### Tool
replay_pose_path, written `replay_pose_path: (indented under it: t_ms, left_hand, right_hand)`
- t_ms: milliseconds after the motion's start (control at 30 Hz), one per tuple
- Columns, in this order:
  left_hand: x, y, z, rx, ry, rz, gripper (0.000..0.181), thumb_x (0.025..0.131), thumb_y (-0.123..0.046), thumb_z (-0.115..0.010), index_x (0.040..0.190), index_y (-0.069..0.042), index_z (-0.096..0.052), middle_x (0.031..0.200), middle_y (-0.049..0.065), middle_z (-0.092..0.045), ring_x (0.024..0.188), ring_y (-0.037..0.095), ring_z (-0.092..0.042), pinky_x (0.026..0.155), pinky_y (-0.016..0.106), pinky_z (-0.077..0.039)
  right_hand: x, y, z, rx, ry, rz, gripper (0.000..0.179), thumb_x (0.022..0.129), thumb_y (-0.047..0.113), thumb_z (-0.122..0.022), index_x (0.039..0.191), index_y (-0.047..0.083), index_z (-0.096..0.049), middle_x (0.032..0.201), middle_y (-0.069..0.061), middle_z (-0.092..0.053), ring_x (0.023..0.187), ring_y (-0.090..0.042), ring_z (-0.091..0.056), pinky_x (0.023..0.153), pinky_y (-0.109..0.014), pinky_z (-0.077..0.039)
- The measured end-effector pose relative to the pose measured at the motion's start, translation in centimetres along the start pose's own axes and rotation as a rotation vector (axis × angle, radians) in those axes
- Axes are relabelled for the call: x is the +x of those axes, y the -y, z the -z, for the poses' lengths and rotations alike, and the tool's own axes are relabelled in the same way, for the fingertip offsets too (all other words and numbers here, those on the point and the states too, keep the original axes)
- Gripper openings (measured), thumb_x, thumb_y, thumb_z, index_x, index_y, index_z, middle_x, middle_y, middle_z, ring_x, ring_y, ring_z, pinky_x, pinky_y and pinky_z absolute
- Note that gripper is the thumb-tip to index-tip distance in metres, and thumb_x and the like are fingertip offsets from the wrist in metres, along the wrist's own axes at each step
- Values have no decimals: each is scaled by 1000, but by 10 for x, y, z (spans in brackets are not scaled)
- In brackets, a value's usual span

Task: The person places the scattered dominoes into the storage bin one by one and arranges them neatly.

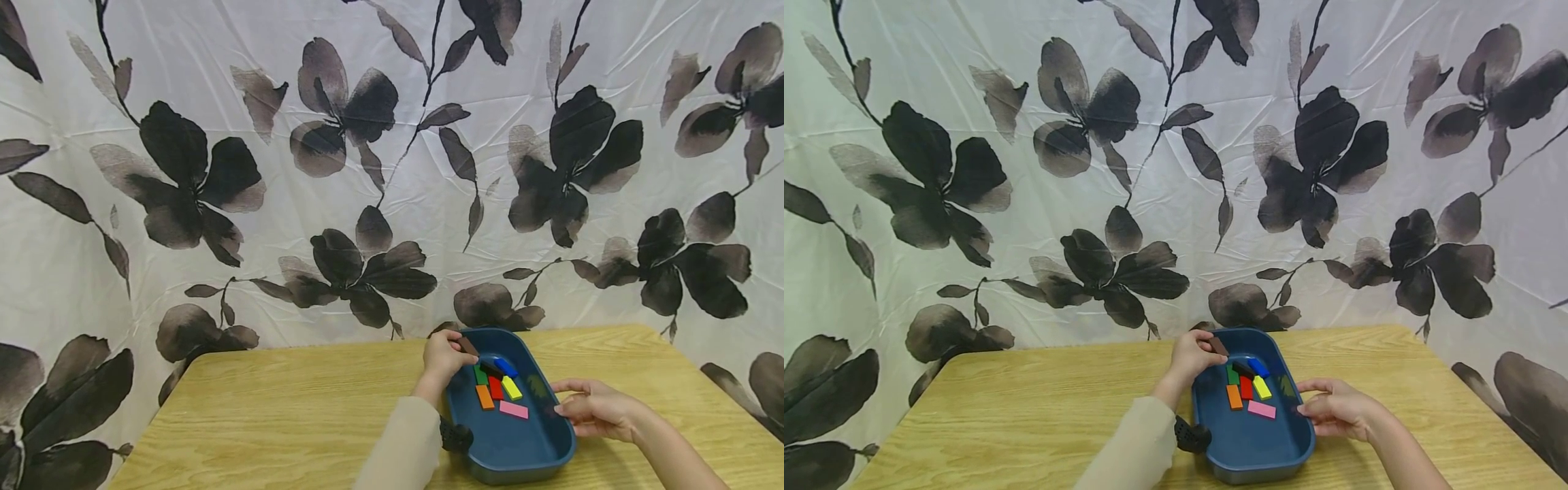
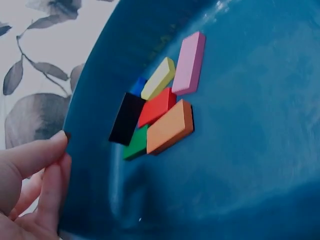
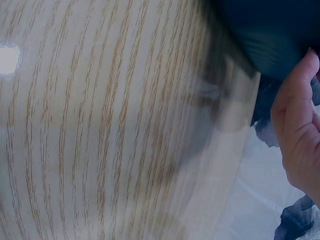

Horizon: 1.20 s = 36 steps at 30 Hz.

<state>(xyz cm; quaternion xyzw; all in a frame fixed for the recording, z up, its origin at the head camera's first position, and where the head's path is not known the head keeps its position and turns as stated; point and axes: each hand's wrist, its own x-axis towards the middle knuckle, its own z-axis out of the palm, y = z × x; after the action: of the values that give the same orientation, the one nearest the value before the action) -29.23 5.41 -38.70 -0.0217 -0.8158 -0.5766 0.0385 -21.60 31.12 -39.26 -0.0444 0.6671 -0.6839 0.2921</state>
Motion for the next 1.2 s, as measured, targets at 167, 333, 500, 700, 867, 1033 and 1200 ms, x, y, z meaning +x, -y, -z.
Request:
replay_pose_path:
  t_ms: [167,333,500,700,867,1033,1200]
  left_hand:
    - [2,-1,-8,152,-102,-20,41,58,-3,-87,94,1,-67,75,6,-61,67,17,-54,63,28,-49]
    - [1,1,-18,322,-221,-76,34,57,-2,-85,86,-2,-66,74,7,-65,69,25,-60,65,31,-50]
    - [-1,5,-22,540,-203,-256,22,68,3,-71,57,-7,-54,56,1,-52,55,19,-54,50,25,-43]
    - [1,8,-26,763,-58,-311,24,70,5,-72,59,-8,-55,60,4,-56,60,19,-58,53,27,-44]
    - [5,7,-33,882,47,-289,16,72,0,-75,83,-9,-70,83,5,-68,74,20,-64,65,30,-52]
    - [7,6,-38,965,98,-255,15,73,-7,-77,85,-12,-70,83,1,-68,72,17,-62,63,29,-52]
    - [6,9,-41,1073,131,-235,18,70,-18,-80,85,-16,-70,81,-2,-68,69,15,-61,61,29,-50]
  right_hand:
    - [0,-1,2,9,22,6,58,90,2,-55,133,-18,-22,98,-12,-61,83,-19,-66,76,-35,-54]
    - [3,-2,6,17,28,-5,58,89,3,-57,134,-16,-24,98,-12,-61,84,-19,-66,77,-36,-53]
    - [2,-2,6,7,22,-4,58,89,3,-58,133,-16,-25,97,-12,-61,83,-19,-66,76,-35,-54]
    - [1,-1,1,-51,-29,-10,63,89,4,-59,134,-17,-21,96,-13,-60,82,-18,-65,74,-33,-54]
    - [0,0,3,-54,-43,-14,65,89,4,-58,135,-18,-18,95,-12,-60,81,-18,-65,74,-33,-54]
    - [-1,0,4,-54,-38,-6,65,89,4,-58,135,-18,-17,96,-12,-60,80,-18,-65,74,-33,-54]
    - [0,0,1,-55,-28,-1,63,89,4,-58,134,-18,-19,95,-12,-61,81,-18,-65,75,-34,-54]
